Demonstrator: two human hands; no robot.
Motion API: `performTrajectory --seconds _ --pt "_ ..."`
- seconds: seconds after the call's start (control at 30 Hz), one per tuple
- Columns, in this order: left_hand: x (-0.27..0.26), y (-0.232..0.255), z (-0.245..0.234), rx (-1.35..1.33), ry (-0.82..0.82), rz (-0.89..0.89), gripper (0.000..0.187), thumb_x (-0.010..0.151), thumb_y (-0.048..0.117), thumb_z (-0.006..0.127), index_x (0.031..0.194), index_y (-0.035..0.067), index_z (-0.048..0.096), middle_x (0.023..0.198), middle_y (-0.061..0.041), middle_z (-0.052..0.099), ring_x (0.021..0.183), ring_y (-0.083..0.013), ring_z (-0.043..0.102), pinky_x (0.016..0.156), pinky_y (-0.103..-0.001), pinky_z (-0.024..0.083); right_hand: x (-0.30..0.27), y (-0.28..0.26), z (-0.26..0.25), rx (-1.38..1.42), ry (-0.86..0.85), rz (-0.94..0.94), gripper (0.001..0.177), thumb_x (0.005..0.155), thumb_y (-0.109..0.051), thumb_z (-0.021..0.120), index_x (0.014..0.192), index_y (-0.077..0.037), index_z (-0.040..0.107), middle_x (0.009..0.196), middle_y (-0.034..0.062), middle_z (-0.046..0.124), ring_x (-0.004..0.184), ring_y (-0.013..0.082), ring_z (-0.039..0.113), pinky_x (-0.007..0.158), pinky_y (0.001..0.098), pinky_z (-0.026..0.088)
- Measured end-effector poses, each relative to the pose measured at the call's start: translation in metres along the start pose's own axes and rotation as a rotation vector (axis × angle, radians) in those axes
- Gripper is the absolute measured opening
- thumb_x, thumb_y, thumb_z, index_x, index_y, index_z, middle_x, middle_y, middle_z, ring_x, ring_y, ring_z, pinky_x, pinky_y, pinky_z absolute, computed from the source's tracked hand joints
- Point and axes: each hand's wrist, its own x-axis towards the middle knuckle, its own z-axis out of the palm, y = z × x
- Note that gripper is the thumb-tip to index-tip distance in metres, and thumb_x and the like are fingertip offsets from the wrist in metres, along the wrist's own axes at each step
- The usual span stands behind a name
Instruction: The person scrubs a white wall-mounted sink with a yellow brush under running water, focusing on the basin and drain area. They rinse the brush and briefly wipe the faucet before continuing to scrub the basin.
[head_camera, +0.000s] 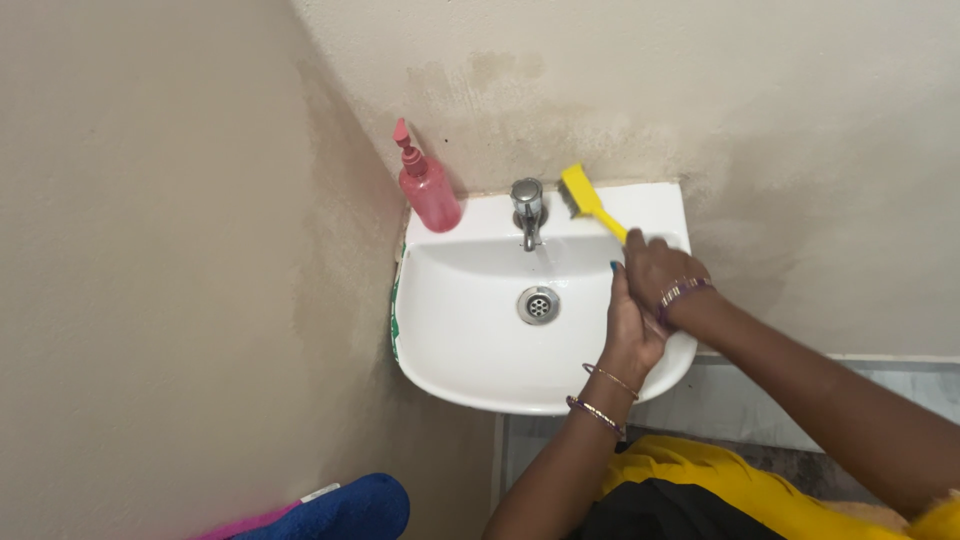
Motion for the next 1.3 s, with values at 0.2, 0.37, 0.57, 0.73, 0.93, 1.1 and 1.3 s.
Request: performTrajectory --seconds 0.2,0.37,0.57,0.73,0.93,1.1,1.3 --pt "-0.020 0.000 0.019 0.052 -0.063 -0.009 0.089 0.095 0.078 0.043 0.156 0.013 0.036 0.152 -0.011 0.050 0.138 -0.0284 0.051 0.110 -0.053 0.044 -0.011 0.007 0.000 -0.057 -0.055 -0.027 0.034 0.103 -0.025 0.043 0.129 -0.004 0.050 0.104 0.0242 0.071 0.095 0.0400 0.073 0.079 0.0500 0.059" --pt "-0.032 -0.015 0.017 0.063 -0.065 -0.042 0.088 0.095 0.078 0.045 0.156 0.015 0.036 0.153 -0.009 0.050 0.140 -0.0261 0.052 0.115 -0.051 0.044 -0.026 0.017 0.016 -0.046 -0.046 -0.007 0.034 0.103 -0.024 0.042 0.129 -0.003 0.049 0.103 0.0243 0.072 0.094 0.0398 0.073 0.079 0.0500 0.059" --pt "-0.007 0.002 0.009 0.024 -0.052 -0.014 0.090 0.093 0.078 0.044 0.153 0.011 0.037 0.149 -0.015 0.050 0.133 -0.0311 0.054 0.108 -0.057 0.045 0.002 0.007 0.014 -0.073 -0.070 -0.039 0.033 0.099 -0.019 0.050 0.125 0.000 0.050 0.104 0.0238 0.072 0.095 0.0388 0.073 0.079 0.0493 0.059" --pt "-0.010 -0.023 0.014 0.094 -0.093 -0.086 0.090 0.097 0.078 0.048 0.156 0.011 0.037 0.154 -0.012 0.050 0.136 -0.0281 0.054 0.111 -0.055 0.047 -0.017 0.032 0.018 -0.116 -0.111 0.028 0.034 0.103 -0.018 0.047 0.130 0.003 0.050 0.106 0.0264 0.073 0.096 0.0391 0.075 0.079 0.0485 0.060" --pt "0.003 -0.034 0.021 0.132 -0.057 -0.123 0.087 0.095 0.079 0.043 0.153 0.015 0.035 0.151 -0.012 0.050 0.134 -0.0301 0.054 0.103 -0.063 0.046 -0.015 0.049 0.015 -0.114 -0.093 0.011 0.032 0.103 -0.018 0.047 0.127 0.003 0.053 0.108 0.0272 0.073 0.101 0.0399 0.074 0.086 0.0489 0.059" --pt "0.026 -0.024 0.024 0.036 -0.026 -0.027 0.090 0.097 0.080 0.045 0.154 0.010 0.037 0.149 -0.016 0.052 0.132 -0.0325 0.056 0.102 -0.063 0.048 0.021 0.053 0.012 -0.052 -0.109 -0.053 0.033 0.104 -0.021 0.044 0.124 0.004 0.053 0.111 0.0269 0.072 0.102 0.0401 0.072 0.086 0.0495 0.058" --pt "0.039 -0.077 0.067 0.121 -0.041 -0.081 0.084 0.094 0.078 0.044 0.154 0.021 0.035 0.153 -0.007 0.049 0.137 -0.0265 0.052 0.109 -0.061 0.044 0.002 0.120 -0.008 -0.055 -0.143 -0.019 0.034 0.102 -0.024 0.045 0.124 0.001 0.054 0.110 0.0262 0.073 0.102 0.0394 0.074 0.087 0.0492 0.058"
